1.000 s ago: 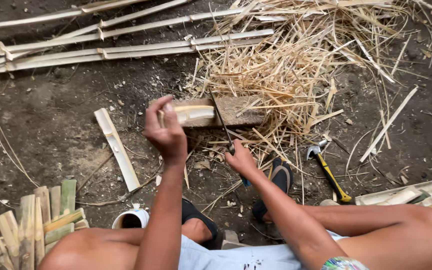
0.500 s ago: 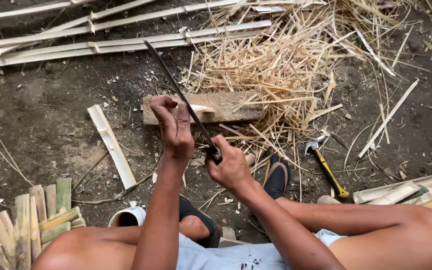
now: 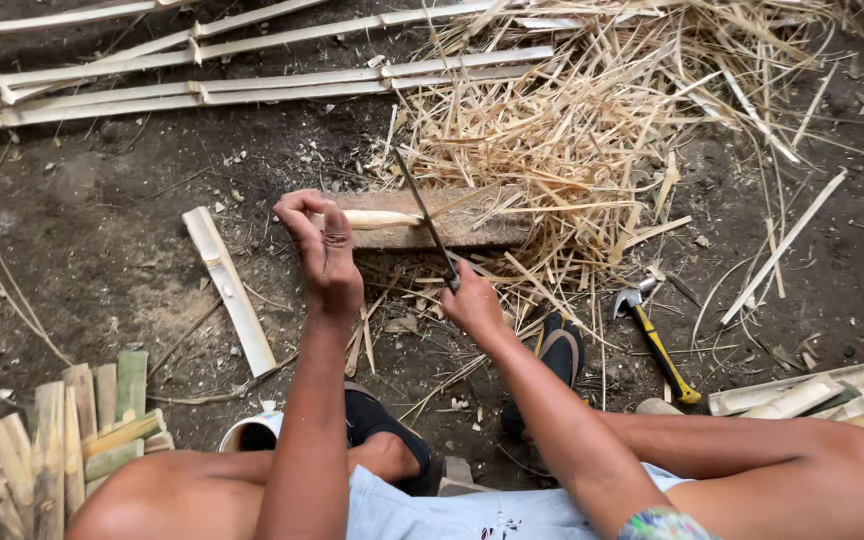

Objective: The person sits on the ground and uses a knife to shave and shape a small piece of bamboo on a wooden block. They repeatedly pick up bamboo pieces, shave them, and place them aside, accumulating shavings on the ground.

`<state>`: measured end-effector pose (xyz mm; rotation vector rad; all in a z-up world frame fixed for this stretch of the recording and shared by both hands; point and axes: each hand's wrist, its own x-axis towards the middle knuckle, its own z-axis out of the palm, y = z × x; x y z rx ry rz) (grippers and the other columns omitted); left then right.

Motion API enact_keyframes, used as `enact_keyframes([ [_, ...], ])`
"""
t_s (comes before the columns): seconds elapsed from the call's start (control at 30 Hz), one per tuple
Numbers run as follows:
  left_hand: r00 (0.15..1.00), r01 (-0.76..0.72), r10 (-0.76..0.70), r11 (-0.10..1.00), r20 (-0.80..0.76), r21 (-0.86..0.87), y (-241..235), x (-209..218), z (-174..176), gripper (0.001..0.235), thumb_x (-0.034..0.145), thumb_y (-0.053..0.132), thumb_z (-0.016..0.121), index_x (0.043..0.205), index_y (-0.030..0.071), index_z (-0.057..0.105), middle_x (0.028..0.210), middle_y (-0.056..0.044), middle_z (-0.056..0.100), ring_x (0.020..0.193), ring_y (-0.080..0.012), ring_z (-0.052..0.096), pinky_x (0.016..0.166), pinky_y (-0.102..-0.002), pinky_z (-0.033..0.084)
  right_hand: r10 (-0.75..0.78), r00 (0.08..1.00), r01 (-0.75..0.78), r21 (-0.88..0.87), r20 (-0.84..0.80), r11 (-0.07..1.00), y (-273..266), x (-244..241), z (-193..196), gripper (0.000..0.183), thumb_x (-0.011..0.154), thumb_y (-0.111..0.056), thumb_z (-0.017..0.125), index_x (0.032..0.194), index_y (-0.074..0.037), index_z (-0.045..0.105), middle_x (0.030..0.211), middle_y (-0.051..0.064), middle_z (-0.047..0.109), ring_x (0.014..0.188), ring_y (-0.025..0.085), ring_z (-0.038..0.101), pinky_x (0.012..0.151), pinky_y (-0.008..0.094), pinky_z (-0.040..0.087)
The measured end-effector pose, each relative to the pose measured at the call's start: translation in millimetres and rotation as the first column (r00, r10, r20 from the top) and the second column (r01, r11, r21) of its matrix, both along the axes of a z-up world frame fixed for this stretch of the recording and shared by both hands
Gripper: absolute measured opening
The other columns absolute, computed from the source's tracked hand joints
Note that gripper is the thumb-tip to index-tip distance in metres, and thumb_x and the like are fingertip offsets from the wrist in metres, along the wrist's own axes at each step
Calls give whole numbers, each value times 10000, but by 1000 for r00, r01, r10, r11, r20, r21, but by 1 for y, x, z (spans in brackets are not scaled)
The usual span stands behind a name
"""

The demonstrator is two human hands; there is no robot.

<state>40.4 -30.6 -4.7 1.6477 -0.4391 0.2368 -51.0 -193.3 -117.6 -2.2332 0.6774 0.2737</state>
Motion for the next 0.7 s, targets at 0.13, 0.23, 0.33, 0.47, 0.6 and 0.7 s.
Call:
enact_keyframes([
  [0.13,999,47,-47,998,-3,-29,-10,-1,-1,337,1129,392,460,1161,79,341,1159,-88,382,1092,-196,431,1076,-387,411,110,993,-109,-31,42,994,-15,-8,-21,319,874,-196,658,1118,-10,573,873,257,707,816,443,702,744,541,547],
  [0.23,998,49,-50,999,41,18,-13,0,-4,347,1129,401,496,1148,88,347,1142,-86,399,1105,-205,437,1086,-395,391,110,990,-115,58,92,992,-18,-27,-27,311,887,-192,613,1142,-21,564,843,220,699,721,398,714,682,520,561],
  [0.33,999,39,-39,999,8,-8,-11,-5,-2,350,1160,416,494,1197,98,351,1162,-79,394,1123,-195,437,1099,-373,412,115,992,-116,18,60,993,-9,-41,-49,356,885,-207,631,1174,-21,539,807,218,695,686,400,681,649,523,538],
  [0.47,986,48,-76,981,-149,-186,-10,-6,3,465,1056,471,576,1201,105,328,1084,-59,388,994,-162,443,909,-321,476,44,999,-45,11,20,999,-22,-33,-43,373,854,-188,655,1188,-45,571,765,206,702,670,380,686,634,492,530],
  [0.6,985,80,-111,971,-130,-225,-18,-7,-8,480,1047,493,596,1181,117,329,1107,-53,384,1011,-162,476,926,-323,529,11,990,29,273,-144,962,1,-46,39,271,910,-147,563,1175,-93,578,750,162,685,626,463,651,565,531,488],
  [0.7,1000,2,-6,993,-29,-114,-23,-10,-20,450,1088,477,586,1182,103,354,1105,-67,391,1017,-167,447,961,-322,471,18,936,-119,267,352,956,25,-55,87,198,863,-133,642,1019,-26,581,685,155,687,588,304,711,573,445,534],
])
